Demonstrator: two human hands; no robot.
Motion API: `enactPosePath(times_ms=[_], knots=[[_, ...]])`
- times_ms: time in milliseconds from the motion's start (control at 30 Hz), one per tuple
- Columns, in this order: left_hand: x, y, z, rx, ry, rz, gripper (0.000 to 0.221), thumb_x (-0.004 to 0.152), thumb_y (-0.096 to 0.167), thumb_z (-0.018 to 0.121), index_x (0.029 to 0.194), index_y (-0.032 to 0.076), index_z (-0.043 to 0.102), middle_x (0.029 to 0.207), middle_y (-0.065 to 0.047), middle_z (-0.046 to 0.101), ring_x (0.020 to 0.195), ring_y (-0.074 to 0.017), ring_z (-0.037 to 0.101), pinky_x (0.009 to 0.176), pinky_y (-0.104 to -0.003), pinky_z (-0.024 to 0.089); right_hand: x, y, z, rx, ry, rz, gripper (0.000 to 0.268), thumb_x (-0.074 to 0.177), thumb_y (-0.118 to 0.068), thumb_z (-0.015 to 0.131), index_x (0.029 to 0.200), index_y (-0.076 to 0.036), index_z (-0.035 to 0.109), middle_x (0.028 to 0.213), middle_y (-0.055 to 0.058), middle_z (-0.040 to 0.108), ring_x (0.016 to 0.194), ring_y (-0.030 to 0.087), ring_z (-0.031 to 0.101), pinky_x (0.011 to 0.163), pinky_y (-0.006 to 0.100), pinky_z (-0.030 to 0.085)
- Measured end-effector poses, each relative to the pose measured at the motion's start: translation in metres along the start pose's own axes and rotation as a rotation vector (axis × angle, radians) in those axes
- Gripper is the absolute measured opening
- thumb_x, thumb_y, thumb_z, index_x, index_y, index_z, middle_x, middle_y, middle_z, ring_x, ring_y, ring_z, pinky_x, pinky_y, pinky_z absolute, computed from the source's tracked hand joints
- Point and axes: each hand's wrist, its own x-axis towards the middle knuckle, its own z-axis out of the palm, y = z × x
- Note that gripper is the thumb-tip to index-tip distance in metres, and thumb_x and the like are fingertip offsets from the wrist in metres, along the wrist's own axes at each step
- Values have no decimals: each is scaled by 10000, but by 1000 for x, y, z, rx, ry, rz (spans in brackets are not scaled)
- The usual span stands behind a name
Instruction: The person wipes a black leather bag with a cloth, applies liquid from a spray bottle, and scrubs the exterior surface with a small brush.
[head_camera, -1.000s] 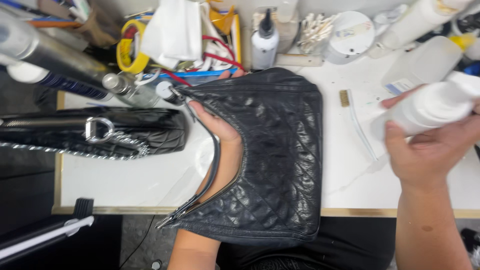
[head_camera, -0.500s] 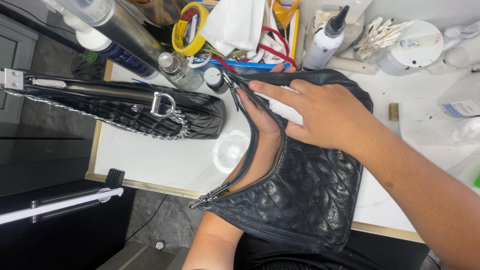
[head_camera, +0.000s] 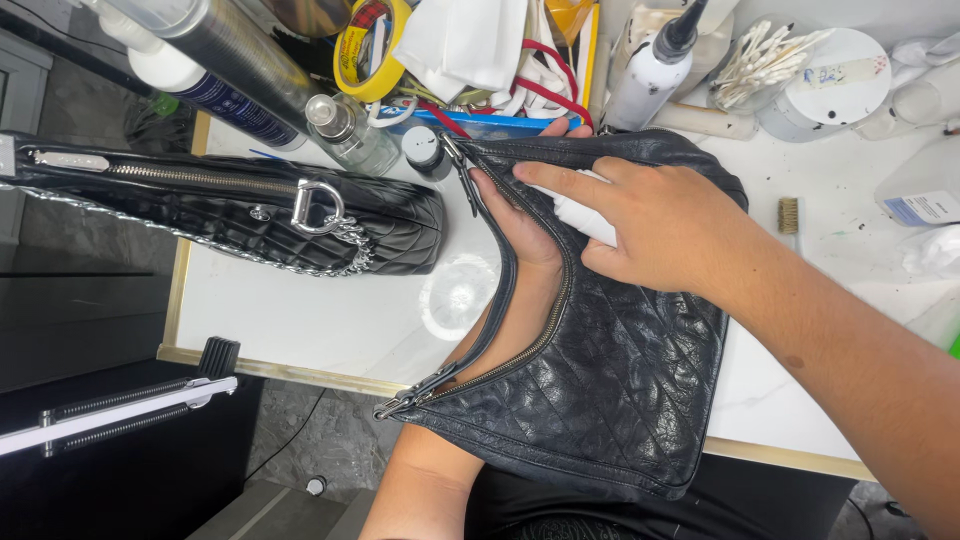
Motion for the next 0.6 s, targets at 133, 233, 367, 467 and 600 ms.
enactPosePath(times_ms=[133, 233, 367, 467, 600], knots=[[0, -1, 1, 27, 1, 7, 347, 1128, 73, 339, 1341, 56, 612, 1353, -22, 705, 1249, -165, 689, 1096, -283, 478, -4, 4, 17, -22, 180, -89, 834, 712, -237, 760, 1482, -326, 453, 921, 116, 631, 662, 317, 682, 595, 430, 569], [1, -4, 3, 70, -5, 58, 350, 1124, 67, 339, 1360, 45, 595, 1382, -34, 690, 1275, -184, 662, 1105, -301, 451, -5, 4, 21, -24, 261, -129, 796, 720, -251, 763, 1459, -315, 474, 936, 121, 636, 665, 326, 678, 565, 430, 557], [2, -5, 5, 53, 11, -17, 350, 1138, 91, 322, 1348, 48, 599, 1344, -32, 703, 1246, -164, 685, 1091, -277, 483, -4, 4, 8, 79, 146, -58, 883, 699, -159, 709, 1517, -355, 439, 840, 101, 615, 636, 298, 662, 583, 401, 563], [1, -2, 4, 60, -4, 3, 346, 1136, 95, 328, 1364, 36, 582, 1362, -41, 690, 1263, -166, 674, 1098, -274, 474, -4, 1, 3, 56, 45, -16, 997, 673, -150, 717, 1576, -361, 352, 826, 115, 607, 619, 299, 657, 561, 401, 563], [1, -5, 10, -88, 2, -74, 351, 1139, 62, 320, 1349, 42, 601, 1341, -32, 704, 1255, -159, 682, 1086, -269, 472, -5, 5, 5, 72, 112, -36, 880, 668, -181, 747, 1482, -315, 442, 841, 101, 626, 665, 308, 675, 583, 435, 560]])
